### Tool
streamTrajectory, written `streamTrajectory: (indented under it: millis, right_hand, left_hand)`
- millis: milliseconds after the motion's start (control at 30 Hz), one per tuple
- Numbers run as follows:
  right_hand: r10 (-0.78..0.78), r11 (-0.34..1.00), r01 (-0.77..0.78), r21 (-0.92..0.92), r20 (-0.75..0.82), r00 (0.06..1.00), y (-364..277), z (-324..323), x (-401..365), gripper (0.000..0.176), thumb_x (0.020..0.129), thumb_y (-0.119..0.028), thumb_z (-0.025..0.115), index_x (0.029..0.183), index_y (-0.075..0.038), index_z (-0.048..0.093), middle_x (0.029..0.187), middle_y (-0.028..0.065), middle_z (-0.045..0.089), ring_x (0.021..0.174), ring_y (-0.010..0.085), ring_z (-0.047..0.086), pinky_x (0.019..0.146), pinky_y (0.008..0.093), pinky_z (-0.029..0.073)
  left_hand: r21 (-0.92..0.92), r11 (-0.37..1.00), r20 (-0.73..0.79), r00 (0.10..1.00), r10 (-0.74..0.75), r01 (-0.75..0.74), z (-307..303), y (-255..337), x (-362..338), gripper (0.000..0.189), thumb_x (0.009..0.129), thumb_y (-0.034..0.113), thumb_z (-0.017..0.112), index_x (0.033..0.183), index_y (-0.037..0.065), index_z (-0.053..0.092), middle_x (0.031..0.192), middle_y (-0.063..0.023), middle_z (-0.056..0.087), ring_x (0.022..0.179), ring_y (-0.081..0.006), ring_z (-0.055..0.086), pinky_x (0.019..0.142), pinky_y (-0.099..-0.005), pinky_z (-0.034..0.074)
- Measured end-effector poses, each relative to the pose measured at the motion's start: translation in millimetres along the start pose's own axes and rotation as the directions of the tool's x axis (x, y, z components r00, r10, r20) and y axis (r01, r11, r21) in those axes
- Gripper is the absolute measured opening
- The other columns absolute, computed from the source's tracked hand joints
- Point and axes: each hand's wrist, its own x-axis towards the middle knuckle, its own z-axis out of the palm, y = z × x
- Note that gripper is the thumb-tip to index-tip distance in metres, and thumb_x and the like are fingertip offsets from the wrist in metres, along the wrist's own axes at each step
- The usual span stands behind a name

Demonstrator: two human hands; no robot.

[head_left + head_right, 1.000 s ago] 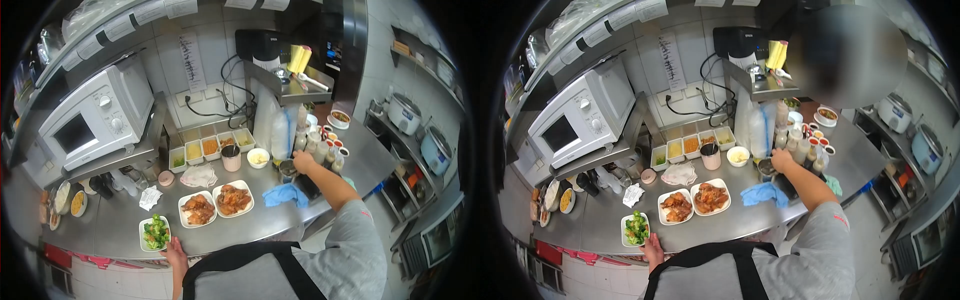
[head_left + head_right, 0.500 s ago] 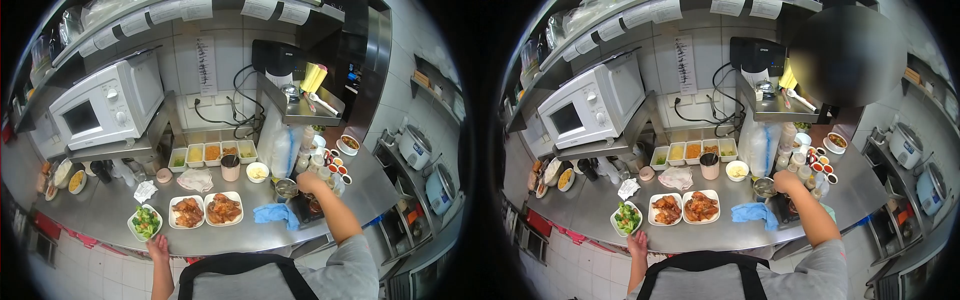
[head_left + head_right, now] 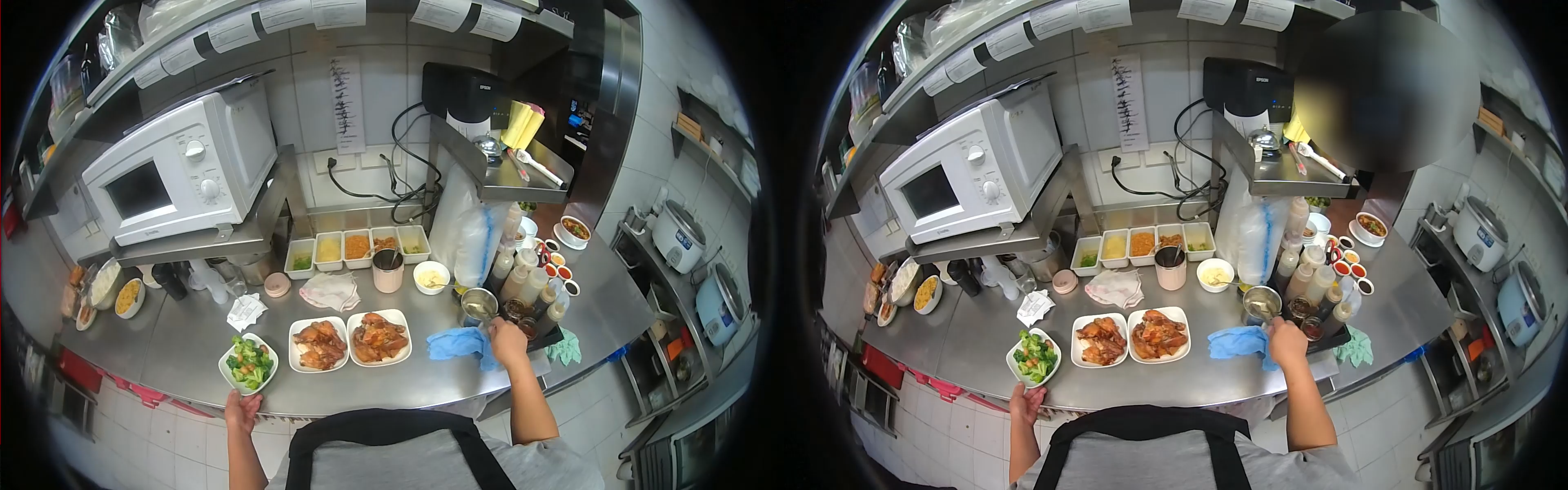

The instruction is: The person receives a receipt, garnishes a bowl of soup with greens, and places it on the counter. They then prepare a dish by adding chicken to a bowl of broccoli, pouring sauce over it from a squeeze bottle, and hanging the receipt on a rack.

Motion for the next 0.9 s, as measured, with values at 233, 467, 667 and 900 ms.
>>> streamTrajectory:
  millis: [233,467,667,900]
  right_hand:
    - [0.132,0.967,-0.044,0.249,-0.351,0.927,-28.7,-13.3,1.2,0.047,0.087,-0.018,0.051,0.131,-0.007,0.038,0.109,0.022,0.057,0.092,0.0392,0.057,0.076,0.0439,0.046]
    - [0.183,0.969,-0.136,0.204,-0.235,0.955,-32.5,-7.2,-4.5,0.045,0.087,-0.017,0.05,0.128,-0.003,0.041,0.112,0.0229,0.056,0.098,0.0395,0.055,0.082,0.0425,0.044]
    - [0.16,0.976,-0.109,0.187,-0.286,0.945,-28.0,0.1,-3.7,0.047,0.087,-0.019,0.051,0.13,-0.003,0.039,0.106,0.0236,0.057,0.094,0.0394,0.056,0.078,0.0448,0.045]
    - [0.158,0.969,-0.065,0.24,-0.392,0.906,-28.3,0.5,-4.6,0.042,0.087,-0.024,0.053,0.123,-0.003,0.047,0.103,0.0236,0.059,0.091,0.0384,0.058,0.077,0.043,0.045]
  left_hand:
    - [0.039,0.999,0.231,0.973,-0.002,-0.007,5.2,10.4,-16.6,0.046,0.094,0.02,0.041,0.135,0.014,0.023,0.101,-0.0235,0.059,0.079,-0.0315,0.064,0.062,-0.0333,0.056]
    - [0.031,0.999,0.266,0.964,-0.016,0.008,5.2,7.9,-24.7,0.053,0.094,0.02,0.043,0.139,0.018,0.014,0.102,-0.024,0.059,0.08,-0.0297,0.065,0.063,-0.034,0.055]
    - [0.05,0.998,0.262,0.964,-0.041,0.029,3.6,9.5,-25.5,0.062,0.093,0.018,0.045,0.14,0.02,0.006,0.103,-0.0232,0.059,0.081,-0.0281,0.065,0.063,-0.0336,0.055]
    - [0.072,0.997,0.237,0.971,-0.044,0.028,9.1,12.7,-30.8,0.06,0.093,0.016,0.043,0.141,0.022,0.006,0.105,-0.021,0.059,0.083,-0.027,0.064,0.064,-0.0337,0.054]
